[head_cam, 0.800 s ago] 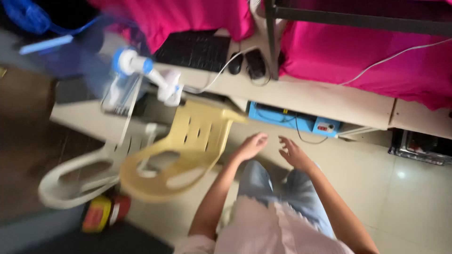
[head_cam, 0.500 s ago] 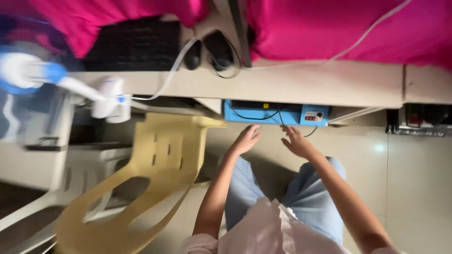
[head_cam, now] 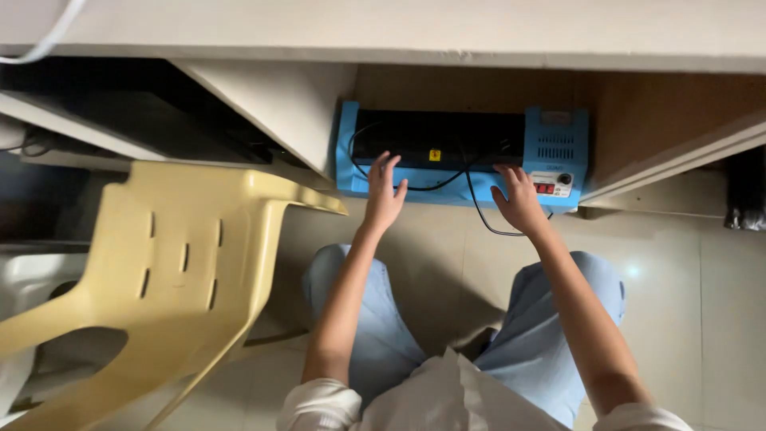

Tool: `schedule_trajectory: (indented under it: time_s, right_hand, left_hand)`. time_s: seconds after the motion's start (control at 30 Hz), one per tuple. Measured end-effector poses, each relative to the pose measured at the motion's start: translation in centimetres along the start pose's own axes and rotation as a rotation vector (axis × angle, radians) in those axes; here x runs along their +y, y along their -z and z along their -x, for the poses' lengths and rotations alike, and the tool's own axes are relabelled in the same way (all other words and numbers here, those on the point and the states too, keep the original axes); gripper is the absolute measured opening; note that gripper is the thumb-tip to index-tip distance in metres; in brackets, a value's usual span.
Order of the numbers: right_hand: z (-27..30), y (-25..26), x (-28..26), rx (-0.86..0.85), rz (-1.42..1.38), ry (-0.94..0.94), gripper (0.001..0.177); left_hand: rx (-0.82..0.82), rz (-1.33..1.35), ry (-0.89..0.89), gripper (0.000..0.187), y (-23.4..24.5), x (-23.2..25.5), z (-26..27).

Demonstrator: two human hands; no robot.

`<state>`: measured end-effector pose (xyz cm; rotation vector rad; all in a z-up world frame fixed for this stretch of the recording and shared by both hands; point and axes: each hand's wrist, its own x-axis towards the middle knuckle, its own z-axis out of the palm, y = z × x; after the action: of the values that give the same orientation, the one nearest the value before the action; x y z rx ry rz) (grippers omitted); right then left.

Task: The person sits on the floor and pulls a blue laminator from under a desk. They place it on the desk surface, remove the black top cover, and use a fluffy duster to clean the internal rollers and the machine's exterior.

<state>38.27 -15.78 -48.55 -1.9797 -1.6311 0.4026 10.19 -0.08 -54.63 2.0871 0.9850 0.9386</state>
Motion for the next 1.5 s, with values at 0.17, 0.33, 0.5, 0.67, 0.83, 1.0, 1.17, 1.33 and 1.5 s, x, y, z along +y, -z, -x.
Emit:
schedule_trajectory:
  time_s: [0.17,0.33,0.5,0.67,0.83,1.0,1.17,1.33,1.5]
  right_hand:
    - [0.6,-2.1,0.6,0.051,-0.027,0.020,0.046]
    - [2.3,-4.6,-1.6,-0.068,0.117,-0.102,0.050]
    - [2.3,-4.6,-4.2,-0.264,0.437,-0.113,0.073]
    - [2.3,-5.8,-2.6,-0.135,0.310,-0.163,0.038]
    - [1.3,-5.3,-4.7,-0.025,0.177,-0.251,0.015]
    - [0.7,-3.2,-8.5,0.136,0.258,0.051,0.015]
    - [1.1,-2.4,-8.5,0.127,0.311,0.216,0.034]
    - [1.2,-2.4,-8.9,0.093,0.254,0.211,0.019]
    - [1.8,-3.3,-6.9,0.046,0.312,0.202,0.015]
  left_hand:
    - [-0.049,-0.102,0.065,0.064,-1.2,-1.0,0.5]
    - [-0.025,-0.202,0.130,0.073,-1.0,-0.1,0.5]
    - [-0.042,-0.286,0.239,0.080,-0.6,-0.1,0.2]
    - [-0.086,-0.414,0.237,0.080,-1.0,-0.6,1.0]
    - [-0.188,-0.264,0.091,0.071,-2.9,1.8,1.5]
    - [-0.196,-0.131,-0.126,0.089,-1.6,7.5,0.7]
    - [-0.109,-0.348,-0.271,0.059,-2.6,7.3,0.6]
    - [-0.182,-0.465,-0.116,0.022,-2.9,5.1,-0.3]
    - [-0.131,-0.402,0.099,0.051,-1.4,2.4,-1.3]
